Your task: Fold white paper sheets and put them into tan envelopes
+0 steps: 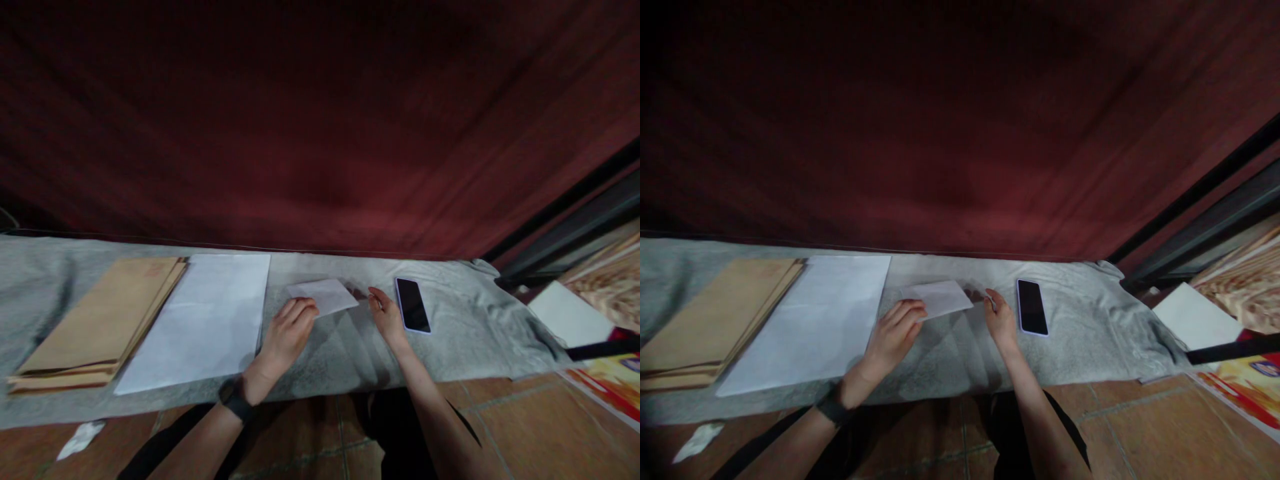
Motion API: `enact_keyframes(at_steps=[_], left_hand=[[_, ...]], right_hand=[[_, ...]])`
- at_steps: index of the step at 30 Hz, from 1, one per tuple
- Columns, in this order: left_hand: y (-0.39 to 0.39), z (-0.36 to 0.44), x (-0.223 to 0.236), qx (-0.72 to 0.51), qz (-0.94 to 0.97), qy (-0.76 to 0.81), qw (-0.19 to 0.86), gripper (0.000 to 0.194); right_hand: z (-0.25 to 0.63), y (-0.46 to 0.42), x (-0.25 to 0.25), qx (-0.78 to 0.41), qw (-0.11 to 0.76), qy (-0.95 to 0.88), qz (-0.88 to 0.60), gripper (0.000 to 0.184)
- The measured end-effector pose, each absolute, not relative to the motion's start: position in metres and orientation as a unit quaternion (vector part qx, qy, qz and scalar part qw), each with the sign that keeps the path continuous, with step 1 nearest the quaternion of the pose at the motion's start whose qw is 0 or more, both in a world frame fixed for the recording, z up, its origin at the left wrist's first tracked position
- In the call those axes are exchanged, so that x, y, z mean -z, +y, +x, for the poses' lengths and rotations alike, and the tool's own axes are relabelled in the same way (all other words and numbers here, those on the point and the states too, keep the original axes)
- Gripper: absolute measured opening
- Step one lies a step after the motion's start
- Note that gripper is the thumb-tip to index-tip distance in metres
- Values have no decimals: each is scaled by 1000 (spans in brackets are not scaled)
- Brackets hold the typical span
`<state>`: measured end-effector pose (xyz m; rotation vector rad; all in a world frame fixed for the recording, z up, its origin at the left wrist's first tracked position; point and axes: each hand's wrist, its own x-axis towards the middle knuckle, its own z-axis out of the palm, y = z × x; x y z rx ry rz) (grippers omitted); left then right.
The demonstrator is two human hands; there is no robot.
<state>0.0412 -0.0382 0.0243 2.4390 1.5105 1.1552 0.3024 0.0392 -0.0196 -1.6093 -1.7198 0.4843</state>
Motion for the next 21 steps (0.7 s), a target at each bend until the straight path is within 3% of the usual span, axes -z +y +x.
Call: enact_keyframes(at_steps=[5, 13, 21], left_hand=[[-48, 38, -9, -260, 831, 484, 87, 21], [-51, 19, -2, -257, 788, 523, 200, 29], [-53, 20, -3, -225, 809, 511, 187, 40]], right_hand=[[294, 36, 19, -206, 356, -686, -601, 39], [260, 17, 19, -208, 310, -774, -511, 37], [227, -11, 27, -134, 190, -871, -433, 44]])
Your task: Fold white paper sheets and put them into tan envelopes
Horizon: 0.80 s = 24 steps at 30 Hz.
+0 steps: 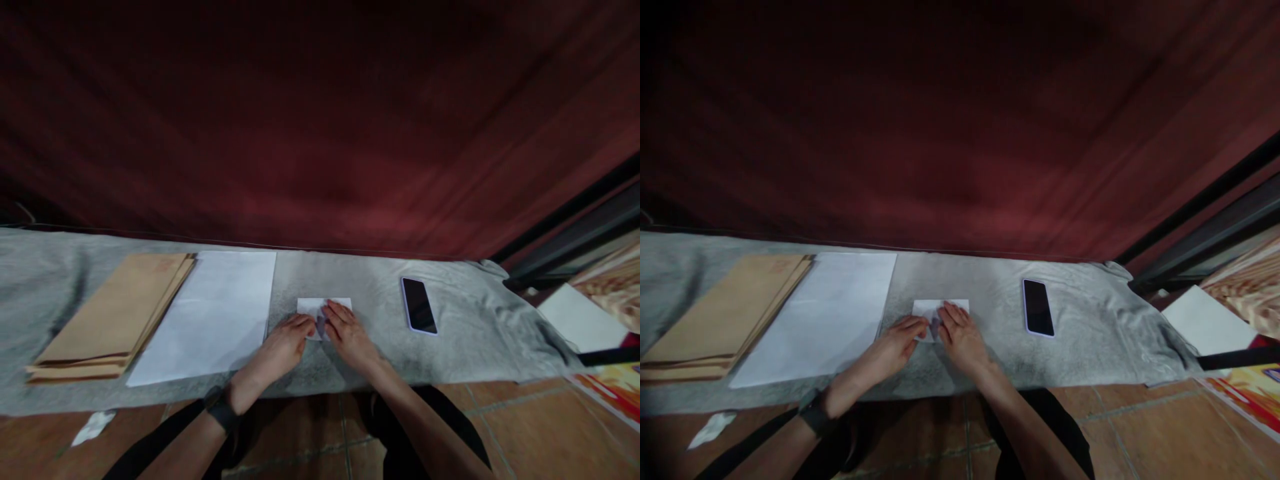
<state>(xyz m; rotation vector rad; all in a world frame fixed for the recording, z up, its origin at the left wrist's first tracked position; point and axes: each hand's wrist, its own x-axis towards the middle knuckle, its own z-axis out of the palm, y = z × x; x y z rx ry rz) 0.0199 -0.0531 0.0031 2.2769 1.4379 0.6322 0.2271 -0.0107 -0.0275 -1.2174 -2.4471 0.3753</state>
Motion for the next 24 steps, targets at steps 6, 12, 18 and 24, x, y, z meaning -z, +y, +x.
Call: enact_keyframes(at_steps=[6, 12, 18, 24], left_hand=[[-56, 33, -6, -194, 818, 531, 105, 41], [-53, 49, 29, -145, 796, 587, 23, 57], [-53, 51, 31, -135, 780, 611, 34, 65], [-54, 45, 28, -130, 767, 627, 40, 66]], right_hand=[[220, -20, 35, -74, 149, -883, -440, 48], [224, -22, 37, -54, 123, -885, -446, 52], [236, -17, 42, -44, 112, -873, -473, 53], [254, -11, 50, -32, 112, -861, -495, 57]])
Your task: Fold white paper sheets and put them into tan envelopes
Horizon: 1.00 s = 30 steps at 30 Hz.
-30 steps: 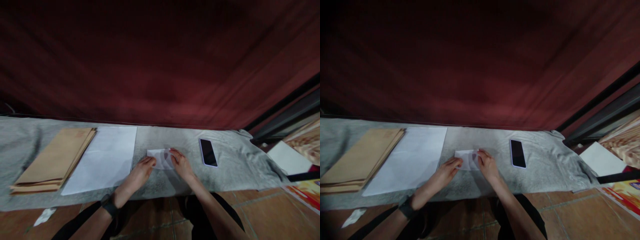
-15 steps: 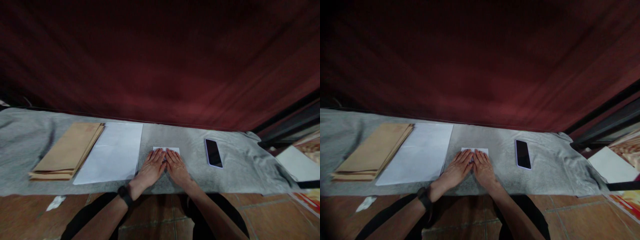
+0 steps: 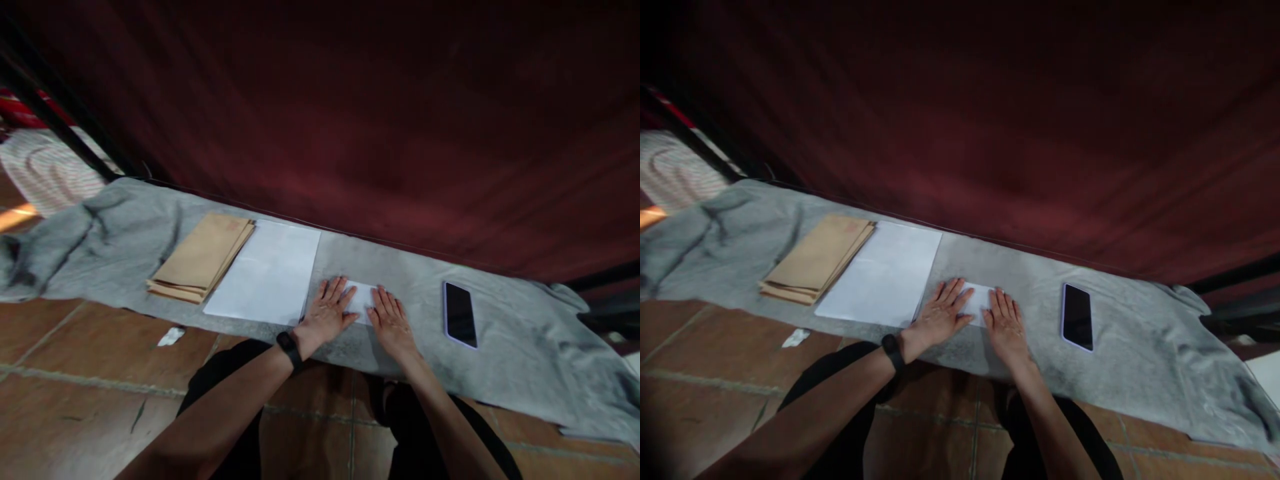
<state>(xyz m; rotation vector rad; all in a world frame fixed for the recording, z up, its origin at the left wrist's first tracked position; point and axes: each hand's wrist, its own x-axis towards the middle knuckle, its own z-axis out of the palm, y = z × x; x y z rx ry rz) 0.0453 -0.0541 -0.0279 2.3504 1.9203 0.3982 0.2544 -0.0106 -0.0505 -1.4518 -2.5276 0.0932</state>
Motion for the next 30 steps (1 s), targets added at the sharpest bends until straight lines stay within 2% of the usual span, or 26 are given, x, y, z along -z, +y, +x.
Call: enact_keyframes(at_steps=[8, 12, 16, 23, 30], left_hand=[[-59, 37, 27, -120, 762, 635, 34, 67], [-61, 34, 23, -114, 767, 631, 33, 67], [-62, 30, 18, -91, 775, 624, 43, 66], [-55, 4, 3, -115, 783, 611, 20, 51], [-50, -81, -17, -189, 608, 769, -60, 52]], right_hand=[[279, -1, 54, -27, 104, -841, -530, 56], [284, 4, 57, -29, 180, -834, -521, 57], [266, 2, 60, -41, 243, -868, -430, 59], [238, -16, 62, -30, 174, -903, -392, 55], [240, -14, 66, -20, 180, -897, -403, 55]])
